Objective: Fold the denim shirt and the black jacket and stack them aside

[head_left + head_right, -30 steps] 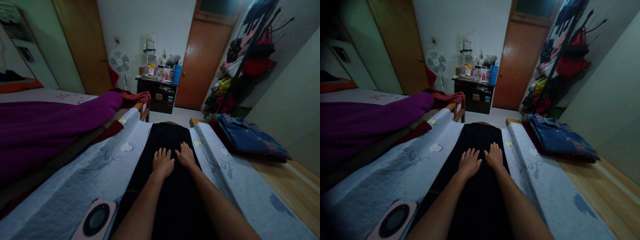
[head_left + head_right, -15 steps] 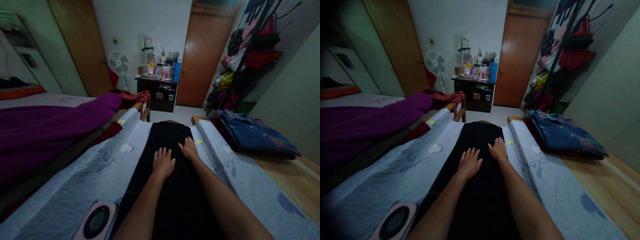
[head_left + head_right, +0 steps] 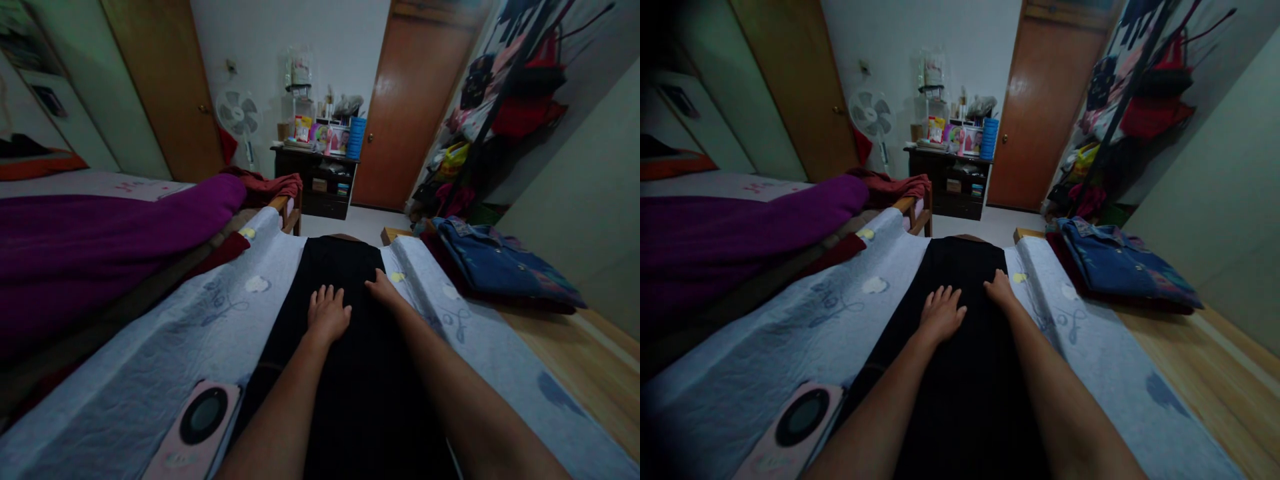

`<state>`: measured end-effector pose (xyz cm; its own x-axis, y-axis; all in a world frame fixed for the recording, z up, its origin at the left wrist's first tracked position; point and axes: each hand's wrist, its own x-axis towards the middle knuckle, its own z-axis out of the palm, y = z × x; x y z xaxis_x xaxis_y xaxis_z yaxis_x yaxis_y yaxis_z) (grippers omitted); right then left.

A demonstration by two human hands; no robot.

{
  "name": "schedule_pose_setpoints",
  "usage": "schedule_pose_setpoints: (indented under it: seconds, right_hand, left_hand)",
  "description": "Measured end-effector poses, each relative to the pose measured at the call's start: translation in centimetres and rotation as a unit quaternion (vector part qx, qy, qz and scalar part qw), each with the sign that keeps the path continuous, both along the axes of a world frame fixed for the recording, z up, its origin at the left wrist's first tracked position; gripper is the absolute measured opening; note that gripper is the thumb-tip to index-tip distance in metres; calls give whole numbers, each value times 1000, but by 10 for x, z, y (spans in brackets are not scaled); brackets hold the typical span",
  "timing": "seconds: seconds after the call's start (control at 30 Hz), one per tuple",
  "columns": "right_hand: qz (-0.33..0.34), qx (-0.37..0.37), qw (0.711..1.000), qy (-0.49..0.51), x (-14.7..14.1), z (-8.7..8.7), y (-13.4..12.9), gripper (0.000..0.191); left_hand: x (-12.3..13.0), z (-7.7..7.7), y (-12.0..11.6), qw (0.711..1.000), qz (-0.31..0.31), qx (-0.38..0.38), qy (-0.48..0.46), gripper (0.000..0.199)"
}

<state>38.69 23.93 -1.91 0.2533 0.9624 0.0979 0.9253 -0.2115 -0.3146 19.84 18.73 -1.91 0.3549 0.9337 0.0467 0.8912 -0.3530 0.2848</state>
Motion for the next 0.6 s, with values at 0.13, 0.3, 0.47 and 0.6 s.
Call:
schedule_pose_setpoints:
  seconds: [0.13,0.3,0.47,0.6]
  right_hand:
    - [43,17,998,41,-26,15,-36,61]
    - [99,50,990,88,-64,-1,-97,59]
    - [116,50,992,-13,-82,-13,-122,50]
    - [100,23,994,-43,-88,-5,-123,54]
  left_hand:
    - [-2,1,1,1000,-6,6,-21,52]
    - [-5,2,2,998,-2,14,-67,46]
    - [-5,0,2,996,-5,18,-83,45]
    - [-5,-2,4,997,-4,10,-82,44]
